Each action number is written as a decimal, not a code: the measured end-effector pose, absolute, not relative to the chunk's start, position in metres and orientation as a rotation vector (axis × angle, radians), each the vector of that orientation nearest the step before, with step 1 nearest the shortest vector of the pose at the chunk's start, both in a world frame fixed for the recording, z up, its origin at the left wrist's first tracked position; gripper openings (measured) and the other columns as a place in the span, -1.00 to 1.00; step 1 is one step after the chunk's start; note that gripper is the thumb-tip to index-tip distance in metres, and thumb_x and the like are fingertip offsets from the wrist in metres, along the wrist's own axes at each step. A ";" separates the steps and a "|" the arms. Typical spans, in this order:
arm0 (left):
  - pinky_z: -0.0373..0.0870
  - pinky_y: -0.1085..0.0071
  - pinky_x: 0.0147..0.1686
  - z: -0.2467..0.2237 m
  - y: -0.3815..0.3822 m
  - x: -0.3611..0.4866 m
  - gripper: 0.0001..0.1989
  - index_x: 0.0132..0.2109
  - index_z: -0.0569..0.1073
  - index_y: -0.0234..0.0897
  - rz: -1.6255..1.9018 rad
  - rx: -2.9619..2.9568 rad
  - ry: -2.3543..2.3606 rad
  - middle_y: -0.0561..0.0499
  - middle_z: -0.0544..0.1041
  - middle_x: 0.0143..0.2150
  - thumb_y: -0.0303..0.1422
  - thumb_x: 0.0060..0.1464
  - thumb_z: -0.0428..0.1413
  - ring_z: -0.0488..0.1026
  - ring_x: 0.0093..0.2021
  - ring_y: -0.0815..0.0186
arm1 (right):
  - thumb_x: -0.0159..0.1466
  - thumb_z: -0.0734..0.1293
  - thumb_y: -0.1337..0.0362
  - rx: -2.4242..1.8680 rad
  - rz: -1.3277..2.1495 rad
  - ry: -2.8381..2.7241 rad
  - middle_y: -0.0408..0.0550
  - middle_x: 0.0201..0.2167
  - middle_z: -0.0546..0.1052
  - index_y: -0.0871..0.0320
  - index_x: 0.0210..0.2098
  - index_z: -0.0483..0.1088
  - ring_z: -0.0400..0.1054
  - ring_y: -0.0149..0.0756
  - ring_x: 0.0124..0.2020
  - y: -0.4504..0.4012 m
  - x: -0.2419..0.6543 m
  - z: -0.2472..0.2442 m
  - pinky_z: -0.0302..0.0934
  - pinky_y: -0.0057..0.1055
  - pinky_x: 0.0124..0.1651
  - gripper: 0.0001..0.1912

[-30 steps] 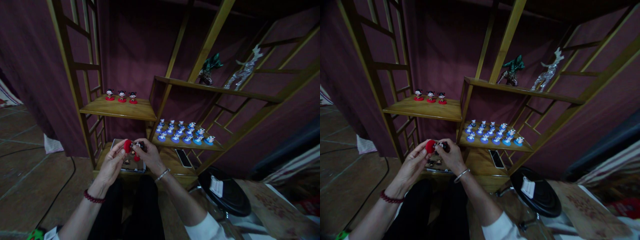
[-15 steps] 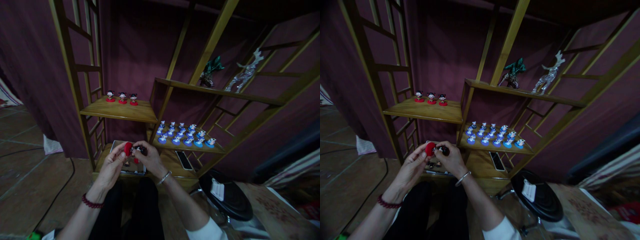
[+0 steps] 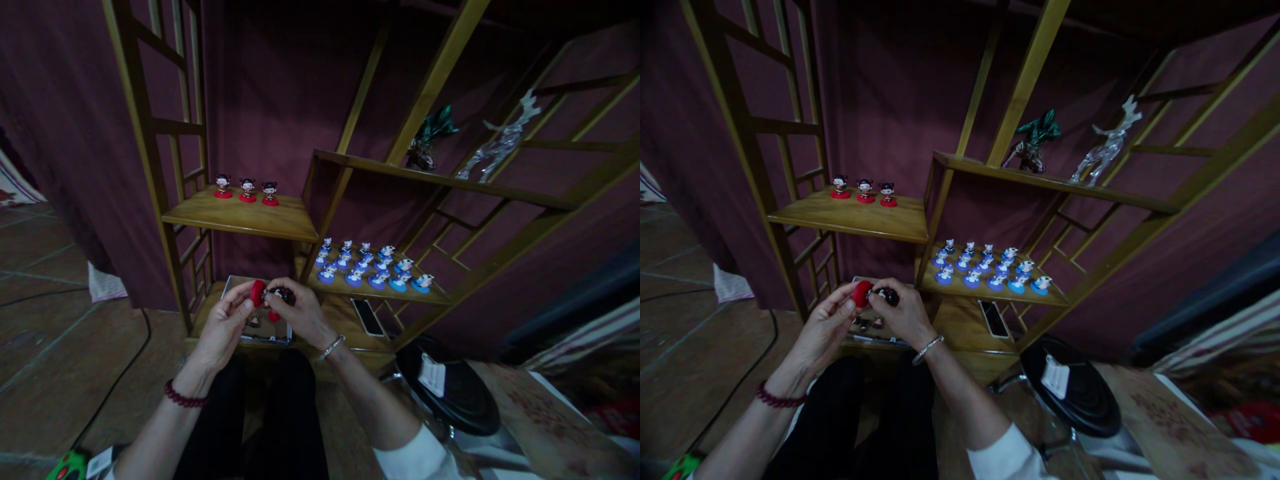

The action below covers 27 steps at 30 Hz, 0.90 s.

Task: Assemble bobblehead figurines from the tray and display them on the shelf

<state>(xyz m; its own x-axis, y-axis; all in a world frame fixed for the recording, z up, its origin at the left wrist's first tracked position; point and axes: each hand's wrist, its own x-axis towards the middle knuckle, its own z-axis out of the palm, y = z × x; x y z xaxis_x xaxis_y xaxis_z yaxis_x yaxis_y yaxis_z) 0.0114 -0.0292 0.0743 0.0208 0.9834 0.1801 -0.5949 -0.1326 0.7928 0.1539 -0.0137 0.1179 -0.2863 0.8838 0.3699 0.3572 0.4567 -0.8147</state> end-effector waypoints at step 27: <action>0.27 0.49 -0.11 0.075 -0.031 0.012 -0.74 -0.19 0.47 -0.30 1.500 0.821 0.532 -0.01 0.50 -0.20 -0.39 -0.12 0.20 0.39 -0.20 0.39 | 0.12 0.26 0.29 -0.936 0.622 -1.920 -0.16 -0.36 0.43 0.11 -0.30 0.38 0.31 -0.41 -0.34 -0.014 0.156 0.115 0.22 -0.48 -0.30 -0.86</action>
